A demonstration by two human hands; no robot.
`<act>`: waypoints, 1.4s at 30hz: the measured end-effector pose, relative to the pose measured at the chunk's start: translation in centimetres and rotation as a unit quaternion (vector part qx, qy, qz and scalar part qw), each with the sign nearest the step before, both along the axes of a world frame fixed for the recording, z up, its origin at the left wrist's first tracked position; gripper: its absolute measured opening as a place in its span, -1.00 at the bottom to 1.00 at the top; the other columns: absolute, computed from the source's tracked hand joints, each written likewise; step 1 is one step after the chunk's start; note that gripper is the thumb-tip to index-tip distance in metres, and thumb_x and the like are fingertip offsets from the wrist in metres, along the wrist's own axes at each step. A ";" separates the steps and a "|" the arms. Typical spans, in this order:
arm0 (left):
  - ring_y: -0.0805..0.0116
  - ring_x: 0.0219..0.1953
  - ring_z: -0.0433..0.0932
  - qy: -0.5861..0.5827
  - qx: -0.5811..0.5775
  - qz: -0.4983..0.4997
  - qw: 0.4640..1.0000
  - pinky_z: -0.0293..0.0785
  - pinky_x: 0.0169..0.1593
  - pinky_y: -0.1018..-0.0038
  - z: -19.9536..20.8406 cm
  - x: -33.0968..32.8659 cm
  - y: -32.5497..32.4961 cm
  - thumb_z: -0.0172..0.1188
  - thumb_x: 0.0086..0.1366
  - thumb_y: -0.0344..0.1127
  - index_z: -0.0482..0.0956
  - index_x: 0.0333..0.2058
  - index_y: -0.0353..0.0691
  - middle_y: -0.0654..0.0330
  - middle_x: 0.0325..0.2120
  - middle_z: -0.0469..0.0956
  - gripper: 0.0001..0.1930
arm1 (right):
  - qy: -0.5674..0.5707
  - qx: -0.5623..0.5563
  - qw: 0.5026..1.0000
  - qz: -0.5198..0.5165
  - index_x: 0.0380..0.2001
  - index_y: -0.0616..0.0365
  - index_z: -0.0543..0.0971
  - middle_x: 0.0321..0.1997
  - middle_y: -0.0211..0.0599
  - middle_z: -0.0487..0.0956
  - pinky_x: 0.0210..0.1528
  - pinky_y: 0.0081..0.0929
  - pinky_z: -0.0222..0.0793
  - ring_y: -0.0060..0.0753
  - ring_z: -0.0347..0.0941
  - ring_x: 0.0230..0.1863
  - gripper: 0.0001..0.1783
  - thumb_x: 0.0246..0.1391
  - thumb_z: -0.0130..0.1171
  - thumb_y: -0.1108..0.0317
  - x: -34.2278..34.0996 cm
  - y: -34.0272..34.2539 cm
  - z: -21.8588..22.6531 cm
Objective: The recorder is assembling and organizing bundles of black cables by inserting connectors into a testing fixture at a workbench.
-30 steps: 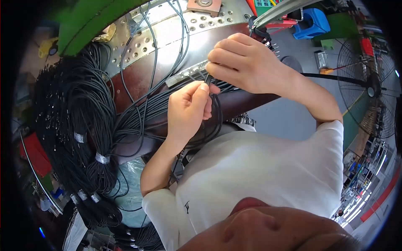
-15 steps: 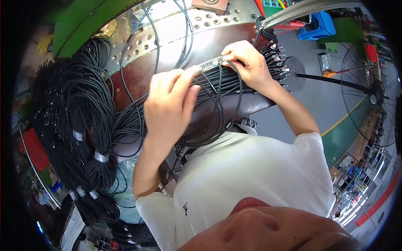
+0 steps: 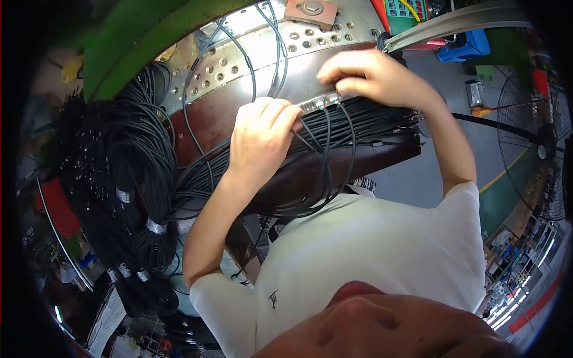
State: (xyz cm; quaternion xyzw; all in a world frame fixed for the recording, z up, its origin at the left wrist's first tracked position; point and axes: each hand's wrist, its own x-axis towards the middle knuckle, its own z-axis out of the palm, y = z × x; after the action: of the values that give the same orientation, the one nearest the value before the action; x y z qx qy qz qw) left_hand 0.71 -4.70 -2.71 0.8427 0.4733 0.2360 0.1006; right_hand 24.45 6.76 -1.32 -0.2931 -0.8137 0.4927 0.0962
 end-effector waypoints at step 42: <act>0.37 -0.44 0.57 -0.534 -0.553 0.076 0.635 0.47 -0.28 0.55 0.3 3.6 -4.2 -0.13 0.42 -0.03 0.49 -0.18 -0.40 0.09 -0.46 0.58 -0.54 | 0.068 0.419 0.901 -0.095 -0.30 0.02 0.59 -0.37 -0.41 0.54 -0.30 -0.44 0.45 -0.32 0.51 -0.33 -0.78 -0.06 0.22 0.24 -5.6 -4.1 -0.8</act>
State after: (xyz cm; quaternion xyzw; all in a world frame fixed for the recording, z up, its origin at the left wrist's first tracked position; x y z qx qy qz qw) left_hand 4.32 -8.86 -2.40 0.3170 0.4414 0.3456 0.7650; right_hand 18.89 2.68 -2.15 -0.2676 -0.9048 0.1138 0.3110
